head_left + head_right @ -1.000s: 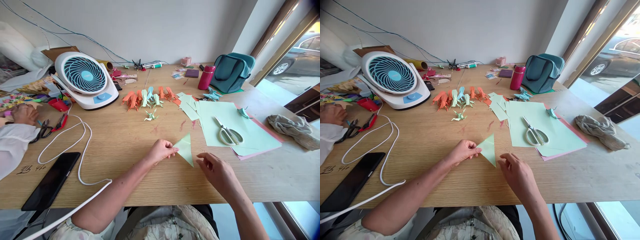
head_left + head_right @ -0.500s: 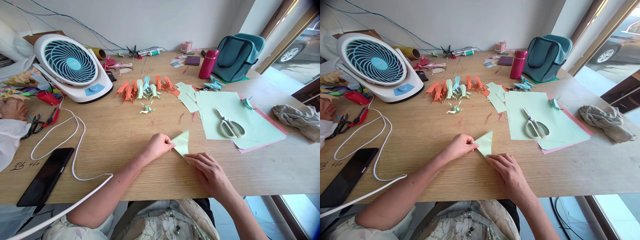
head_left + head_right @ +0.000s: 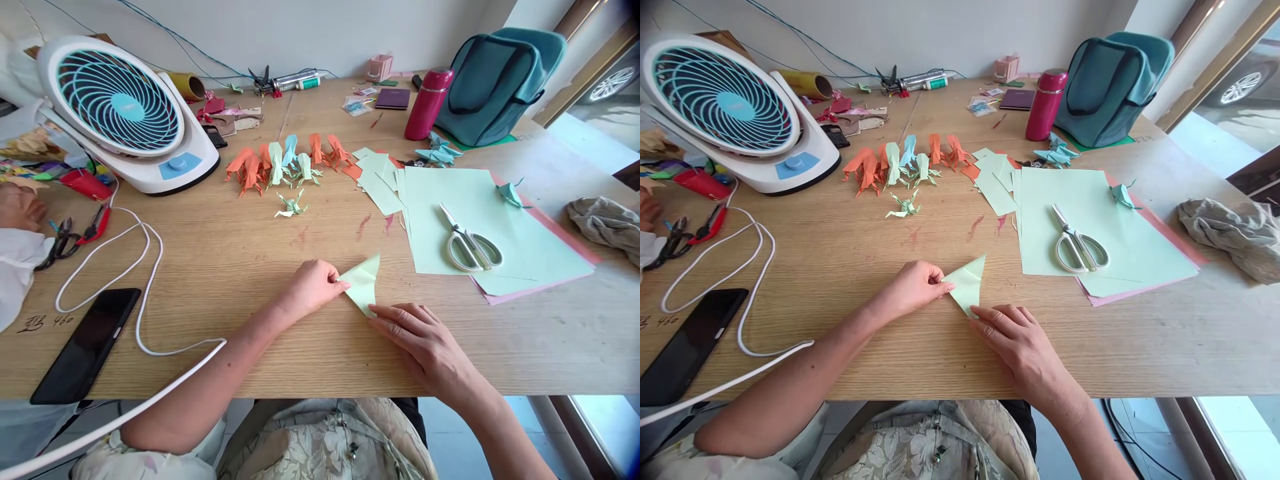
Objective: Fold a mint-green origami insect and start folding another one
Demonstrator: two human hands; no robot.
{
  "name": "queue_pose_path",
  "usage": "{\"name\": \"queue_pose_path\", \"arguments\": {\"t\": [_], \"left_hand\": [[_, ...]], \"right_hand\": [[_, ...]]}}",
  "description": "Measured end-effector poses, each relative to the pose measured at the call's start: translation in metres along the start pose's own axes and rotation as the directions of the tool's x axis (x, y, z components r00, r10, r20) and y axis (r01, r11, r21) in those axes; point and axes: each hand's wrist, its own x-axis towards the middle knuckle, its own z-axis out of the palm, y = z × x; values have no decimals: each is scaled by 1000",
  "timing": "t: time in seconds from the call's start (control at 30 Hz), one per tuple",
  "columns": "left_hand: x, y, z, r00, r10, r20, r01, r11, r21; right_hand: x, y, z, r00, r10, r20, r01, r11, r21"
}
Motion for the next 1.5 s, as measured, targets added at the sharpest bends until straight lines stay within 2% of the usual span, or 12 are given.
{"name": "queue_pose_path", "arguments": {"t": [0.23,0.33,0.4,0.43,0.5,0.53,0.57,0.63,0.77,1.0,1.4,1.5], "left_hand": [[-2,5,0,1000,23,-6,-22,990,141],[-13,8,3,984,87,-155,-34,948,316],[-22,6,7,911,271,-312,-109,886,451],[-26,4,10,858,411,-309,-215,832,511],[-31,-5,16,705,692,-156,-522,655,547],[-32,-11,18,615,785,-73,-645,554,526],[-32,-16,21,546,837,-17,-715,476,512],[-30,-26,24,493,866,79,-775,397,492],[-26,-35,24,506,846,166,-793,381,475],[-28,-33,20,527,825,205,-794,391,466],[-29,-31,23,510,840,186,-777,357,518],[-31,-30,21,525,829,192,-765,361,533]], "right_hand": [[-1,10,-4,996,-43,81,45,999,-21],[-1,11,-4,996,-29,86,30,1000,-11],[-1,11,-4,996,-21,83,21,1000,0],[0,10,-4,997,-20,80,20,1000,6],[1,10,-4,997,-10,77,9,1000,17],[1,9,-4,997,-4,75,2,1000,24],[1,9,-4,998,5,70,-7,999,32],[0,9,-4,999,29,36,-30,998,55],[-9,8,-3,997,68,-41,-65,994,88],[-14,4,-4,994,102,-50,-98,992,84],[-7,-1,-6,998,-38,57,41,998,-47],[-6,-3,-7,998,-46,49,49,997,-63]]}}
